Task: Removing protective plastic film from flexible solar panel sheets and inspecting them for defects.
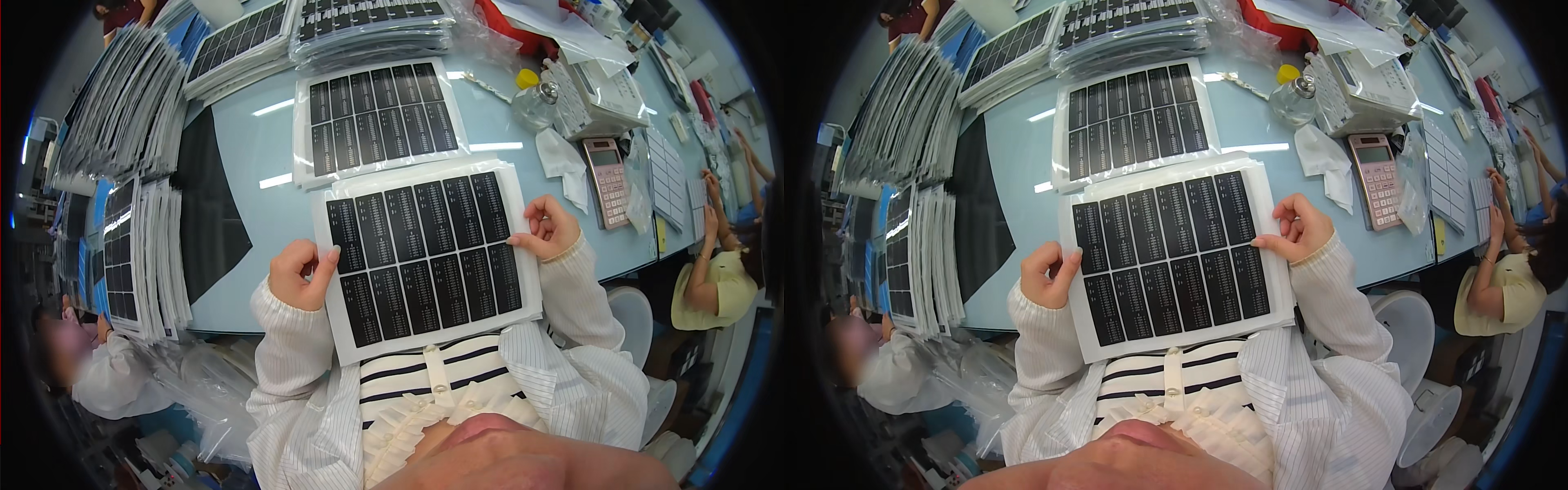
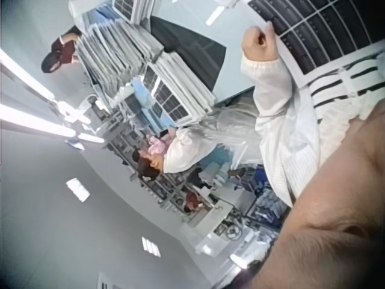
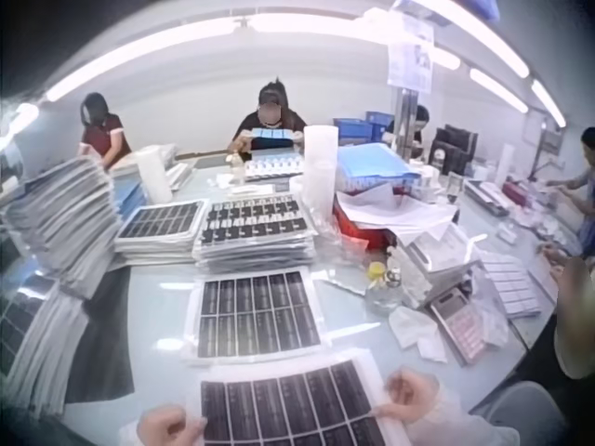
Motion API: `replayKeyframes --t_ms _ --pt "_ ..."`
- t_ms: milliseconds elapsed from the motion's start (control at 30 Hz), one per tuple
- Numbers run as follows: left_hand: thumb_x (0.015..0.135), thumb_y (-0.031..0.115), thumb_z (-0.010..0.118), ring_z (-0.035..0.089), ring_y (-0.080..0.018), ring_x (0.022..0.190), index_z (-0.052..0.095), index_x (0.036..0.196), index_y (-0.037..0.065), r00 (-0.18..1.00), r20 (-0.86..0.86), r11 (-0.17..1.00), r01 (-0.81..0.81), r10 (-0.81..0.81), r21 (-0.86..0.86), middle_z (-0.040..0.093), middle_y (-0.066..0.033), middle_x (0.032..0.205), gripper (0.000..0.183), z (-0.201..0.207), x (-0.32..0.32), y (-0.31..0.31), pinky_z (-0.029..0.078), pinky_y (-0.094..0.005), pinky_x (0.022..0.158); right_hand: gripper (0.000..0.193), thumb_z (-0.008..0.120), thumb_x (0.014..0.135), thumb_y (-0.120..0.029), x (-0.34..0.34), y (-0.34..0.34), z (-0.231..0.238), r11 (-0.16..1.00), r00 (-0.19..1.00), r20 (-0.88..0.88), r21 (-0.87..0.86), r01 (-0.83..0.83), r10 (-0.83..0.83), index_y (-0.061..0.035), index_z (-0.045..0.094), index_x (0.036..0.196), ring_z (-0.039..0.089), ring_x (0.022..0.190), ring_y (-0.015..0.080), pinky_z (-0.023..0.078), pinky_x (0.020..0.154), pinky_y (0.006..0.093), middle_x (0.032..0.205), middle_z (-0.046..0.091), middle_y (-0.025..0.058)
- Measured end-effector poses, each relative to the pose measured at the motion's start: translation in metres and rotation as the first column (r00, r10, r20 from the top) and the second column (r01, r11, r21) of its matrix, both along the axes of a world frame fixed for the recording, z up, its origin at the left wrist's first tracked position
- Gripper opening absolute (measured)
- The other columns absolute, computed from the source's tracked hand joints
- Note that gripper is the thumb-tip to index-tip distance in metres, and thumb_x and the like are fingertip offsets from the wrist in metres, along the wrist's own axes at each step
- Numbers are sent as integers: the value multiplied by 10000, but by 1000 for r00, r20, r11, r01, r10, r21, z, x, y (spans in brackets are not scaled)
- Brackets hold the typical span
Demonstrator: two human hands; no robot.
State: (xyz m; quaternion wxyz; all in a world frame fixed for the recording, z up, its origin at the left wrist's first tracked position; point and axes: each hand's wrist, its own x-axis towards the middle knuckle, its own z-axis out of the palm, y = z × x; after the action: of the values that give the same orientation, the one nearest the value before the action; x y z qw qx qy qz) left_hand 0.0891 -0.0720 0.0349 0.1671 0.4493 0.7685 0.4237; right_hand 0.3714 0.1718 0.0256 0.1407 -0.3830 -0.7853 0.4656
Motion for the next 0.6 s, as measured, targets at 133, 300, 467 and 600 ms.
replayKeyframes --t_ms 133,300,467,600 --pt "797 150 631 318 -71 437 450 567 -2 1000 -5 998 -30 29 -52 404 -33 470 329 -2 5 8 241 -240 401 353 775 634 -84 0 1 4 996 997 -54 -74 42 -46 -18 509 856 437 512 35 377 470 158 630 459 -11" --pt "785 205 639 373 -175 403 447 532 -8 989 -143 988 -51 30 -143 411 -85 466 382 8 12 14 287 -300 400 212 697 724 -58 11 9 9 892 993 -77 -451 41 -85 -18 528 845 433 464 9 316 407 141 668 554 -3" --pt "802 190 619 359 -165 406 432 539 -8 998 -49 995 30 -35 -92 396 -81 462 379 3 12 5 287 -298 404 186 659 790 -179 13 10 23 866 999 -15 -498 -40 38 -35 562 721 406 436 26 277 399 173 553 517 -7" --pt "849 166 558 346 -113 435 431 568 -11 986 161 999 -23 30 -46 399 -57 475 355 -8 12 5 289 -274 420 286 605 832 -259 7 9 32 892 998 -4 -448 -64 69 -39 557 656 384 415 34 272 395 181 527 492 -14"
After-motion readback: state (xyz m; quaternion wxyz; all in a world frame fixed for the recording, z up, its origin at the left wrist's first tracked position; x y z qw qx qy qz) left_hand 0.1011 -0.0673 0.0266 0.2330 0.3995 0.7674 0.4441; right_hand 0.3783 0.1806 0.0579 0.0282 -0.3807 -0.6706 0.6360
